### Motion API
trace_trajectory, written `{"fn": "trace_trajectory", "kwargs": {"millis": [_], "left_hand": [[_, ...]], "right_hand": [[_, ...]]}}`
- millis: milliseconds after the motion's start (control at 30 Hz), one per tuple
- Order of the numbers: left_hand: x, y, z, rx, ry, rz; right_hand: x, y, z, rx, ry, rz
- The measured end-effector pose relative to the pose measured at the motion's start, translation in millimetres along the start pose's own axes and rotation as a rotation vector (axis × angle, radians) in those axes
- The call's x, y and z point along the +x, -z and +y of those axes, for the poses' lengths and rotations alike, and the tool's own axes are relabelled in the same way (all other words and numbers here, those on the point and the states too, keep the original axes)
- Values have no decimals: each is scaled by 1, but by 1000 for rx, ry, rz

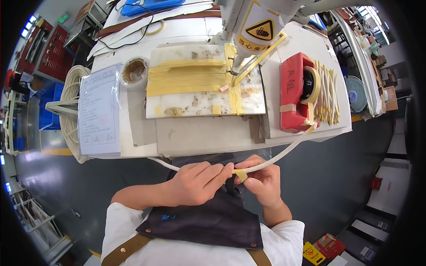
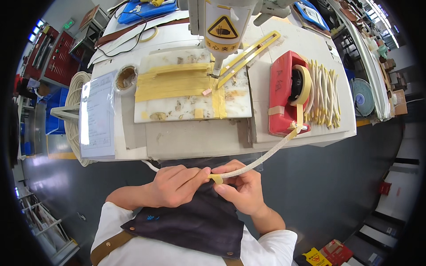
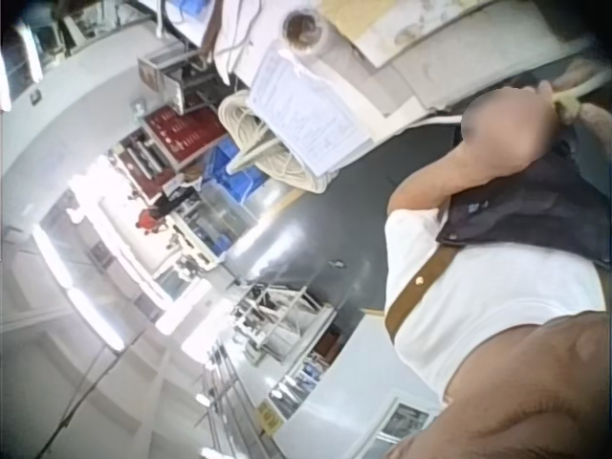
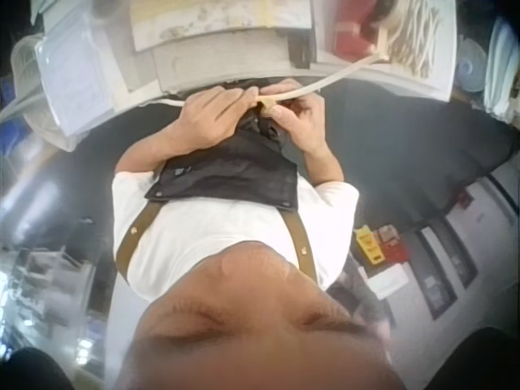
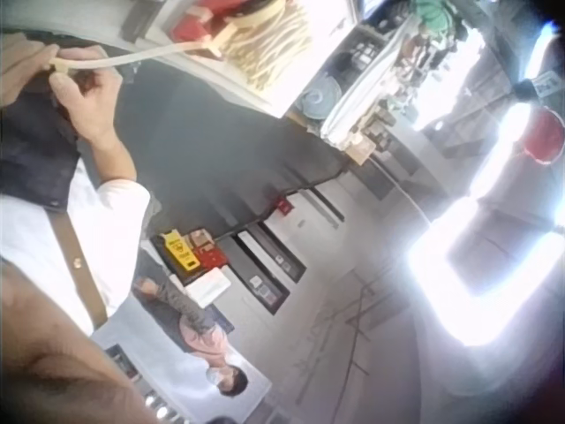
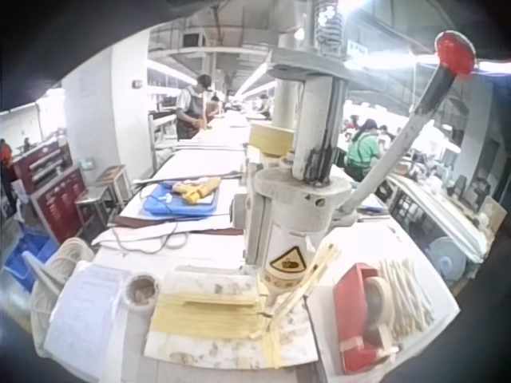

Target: The person repeatedly picks up white cables and yellow tape, wraps the tape around the cable ends, and uses a vertical press machine to secure the tape. The person then places the finished cables into a red container on the right side of the workstation.

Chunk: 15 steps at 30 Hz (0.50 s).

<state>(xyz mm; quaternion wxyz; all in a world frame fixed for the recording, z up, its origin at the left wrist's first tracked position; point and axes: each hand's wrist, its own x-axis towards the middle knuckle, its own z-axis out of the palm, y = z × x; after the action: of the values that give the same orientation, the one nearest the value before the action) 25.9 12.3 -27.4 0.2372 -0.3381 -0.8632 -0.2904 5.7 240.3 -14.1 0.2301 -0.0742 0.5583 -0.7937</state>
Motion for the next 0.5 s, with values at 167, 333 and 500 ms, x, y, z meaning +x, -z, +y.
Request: {"fn": "trace_trajectory", "kwargs": {"millis": [167,333,500], "left_hand": [[7,0,3,-12,45,34],[2,-9,6,-105,187,18],[9,0,4,-584,460,-118]], "right_hand": [[2,0,-13,-179,-77,29],[6,-2,-14,-448,32,73],[12,3,-22,-721,191,17]]}}
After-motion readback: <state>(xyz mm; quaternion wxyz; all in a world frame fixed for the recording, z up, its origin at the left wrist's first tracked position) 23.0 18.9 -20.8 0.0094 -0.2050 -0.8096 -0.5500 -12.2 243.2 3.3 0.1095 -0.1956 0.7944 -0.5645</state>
